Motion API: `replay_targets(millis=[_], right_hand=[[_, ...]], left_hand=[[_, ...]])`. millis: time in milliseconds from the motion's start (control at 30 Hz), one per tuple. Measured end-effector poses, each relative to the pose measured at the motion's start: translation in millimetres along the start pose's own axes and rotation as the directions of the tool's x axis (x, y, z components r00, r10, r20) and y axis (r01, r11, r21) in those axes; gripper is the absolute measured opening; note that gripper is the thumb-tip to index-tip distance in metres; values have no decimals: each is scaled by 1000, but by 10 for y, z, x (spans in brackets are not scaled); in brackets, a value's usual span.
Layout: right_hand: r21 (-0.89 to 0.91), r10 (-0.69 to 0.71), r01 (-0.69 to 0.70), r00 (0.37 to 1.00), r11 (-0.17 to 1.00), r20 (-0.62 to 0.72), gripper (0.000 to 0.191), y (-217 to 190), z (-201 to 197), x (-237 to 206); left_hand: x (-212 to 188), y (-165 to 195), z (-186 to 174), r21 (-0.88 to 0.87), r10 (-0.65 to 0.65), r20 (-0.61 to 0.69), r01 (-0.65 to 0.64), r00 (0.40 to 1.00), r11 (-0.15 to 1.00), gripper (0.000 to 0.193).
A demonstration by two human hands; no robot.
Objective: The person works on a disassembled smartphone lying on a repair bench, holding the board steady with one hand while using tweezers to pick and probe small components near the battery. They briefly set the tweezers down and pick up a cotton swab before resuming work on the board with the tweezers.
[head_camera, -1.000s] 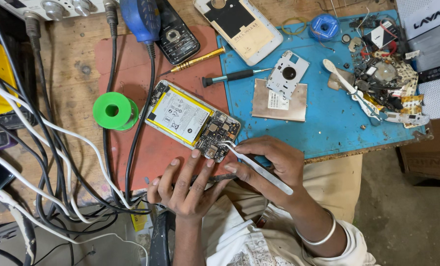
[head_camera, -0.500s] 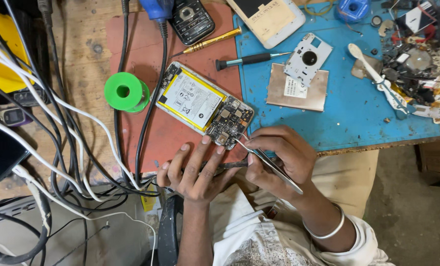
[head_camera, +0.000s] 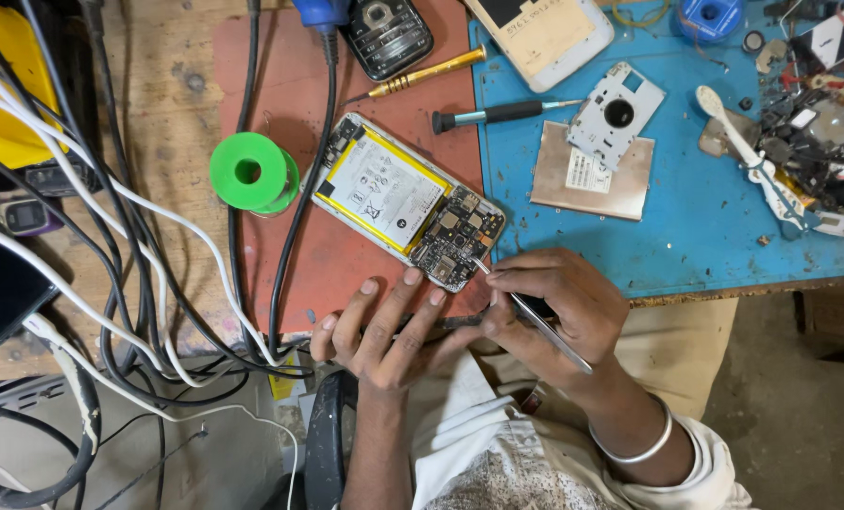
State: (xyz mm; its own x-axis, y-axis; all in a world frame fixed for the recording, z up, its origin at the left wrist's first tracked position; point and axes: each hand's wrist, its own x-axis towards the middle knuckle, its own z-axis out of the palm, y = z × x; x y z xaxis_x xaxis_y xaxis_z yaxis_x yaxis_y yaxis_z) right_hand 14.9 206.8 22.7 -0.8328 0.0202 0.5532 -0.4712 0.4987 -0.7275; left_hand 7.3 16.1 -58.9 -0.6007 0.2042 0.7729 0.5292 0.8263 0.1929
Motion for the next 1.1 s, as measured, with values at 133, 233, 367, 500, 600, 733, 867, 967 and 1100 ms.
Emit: replay_targets(millis=[133,233,367,500,600,733,867,967,1100], right_hand=[[-22,33,-33,999,999,19,32,-12,-11,23],[-35,57,-56,998,998,17,32,-22,-15,20],[-22,90,-90,996,996,20,31,-22,-13,-5],[-45,65,-64,998,997,3,30,-7,-1,-25],[-62,62,-61,998,996,14,29,-3,0,-20],[-74,36,-34,999,997,23,30,-10,1,4],[-110,15,-15,1000,994,2,29,-21,23,34],[-117,2,-2,1000,993,-3,29,-26,44,49],[-119,1,-3,1000,993,-13,32,-35,69,59]], left_hand=[[16,5,-2,-13,-7,-12,7,1000,1000,47],[17,-1,15,-15,-4,-19,4,1000,1000,47],[4,-2,36,-17,-3,-20,3,1000,1000,48],[4,-4,24,-34,-9,-16,8,1000,999,48],[9,-5,17,-19,-6,-16,5,1000,1000,50],[-10,-10,10,-20,-1,7,1,1000,1000,49],[-28,-28,27,-29,-3,12,4,1000,1000,50],[-28,-26,33,-25,-7,2,8,1000,1000,50],[-17,-26,19,-27,-2,-9,2,1000,1000,50]])
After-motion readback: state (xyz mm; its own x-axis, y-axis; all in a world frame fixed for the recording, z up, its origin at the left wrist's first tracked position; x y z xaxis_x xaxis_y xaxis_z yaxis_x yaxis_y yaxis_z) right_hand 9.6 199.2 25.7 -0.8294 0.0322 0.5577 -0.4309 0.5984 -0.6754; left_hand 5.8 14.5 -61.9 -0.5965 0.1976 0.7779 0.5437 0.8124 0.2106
